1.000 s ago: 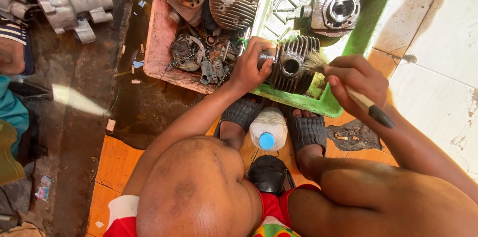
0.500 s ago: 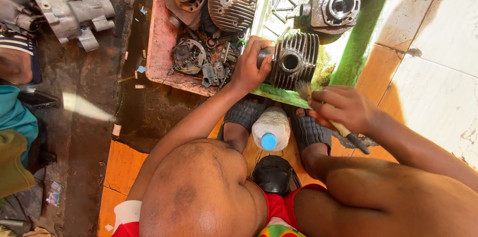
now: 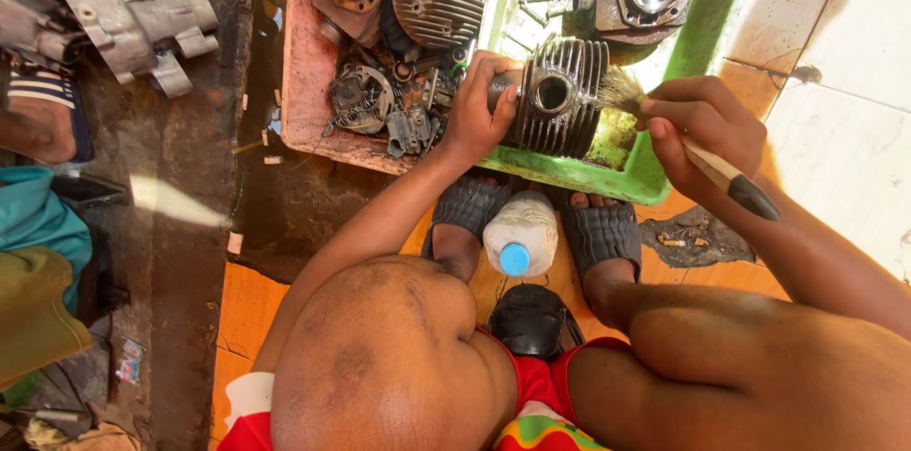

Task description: Cleaning a motorcycle engine cylinder using a brush and solvent while sitting on the floor.

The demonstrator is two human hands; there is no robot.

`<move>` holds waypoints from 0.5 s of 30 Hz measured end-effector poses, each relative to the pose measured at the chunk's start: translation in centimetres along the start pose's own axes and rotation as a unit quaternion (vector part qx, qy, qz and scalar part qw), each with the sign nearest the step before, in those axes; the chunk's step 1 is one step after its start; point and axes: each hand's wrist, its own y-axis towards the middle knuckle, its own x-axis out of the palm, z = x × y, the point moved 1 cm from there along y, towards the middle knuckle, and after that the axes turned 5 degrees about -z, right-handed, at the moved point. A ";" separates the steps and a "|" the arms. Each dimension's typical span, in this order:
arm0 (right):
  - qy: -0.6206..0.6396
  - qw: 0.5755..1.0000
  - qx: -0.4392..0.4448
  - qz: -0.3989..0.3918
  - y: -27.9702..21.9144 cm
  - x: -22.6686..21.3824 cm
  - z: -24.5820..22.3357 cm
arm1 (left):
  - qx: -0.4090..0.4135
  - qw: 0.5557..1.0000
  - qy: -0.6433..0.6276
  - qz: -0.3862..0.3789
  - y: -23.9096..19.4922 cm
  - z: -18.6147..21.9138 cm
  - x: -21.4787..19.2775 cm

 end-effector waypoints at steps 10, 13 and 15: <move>0.378 0.743 0.479 0.276 -2.8 3.8 3.4 | 0.022 1.000 0.000 0.002 -0.2 -1.1 0.5; 0.358 0.757 0.501 0.217 -4.0 6.2 2.5 | 0.026 1.000 -0.005 -0.016 -0.1 0.5 -0.3; 0.360 0.758 0.500 0.214 -1.9 5.1 1.7 | 0.042 0.999 0.001 -0.013 0.2 -0.1 -0.3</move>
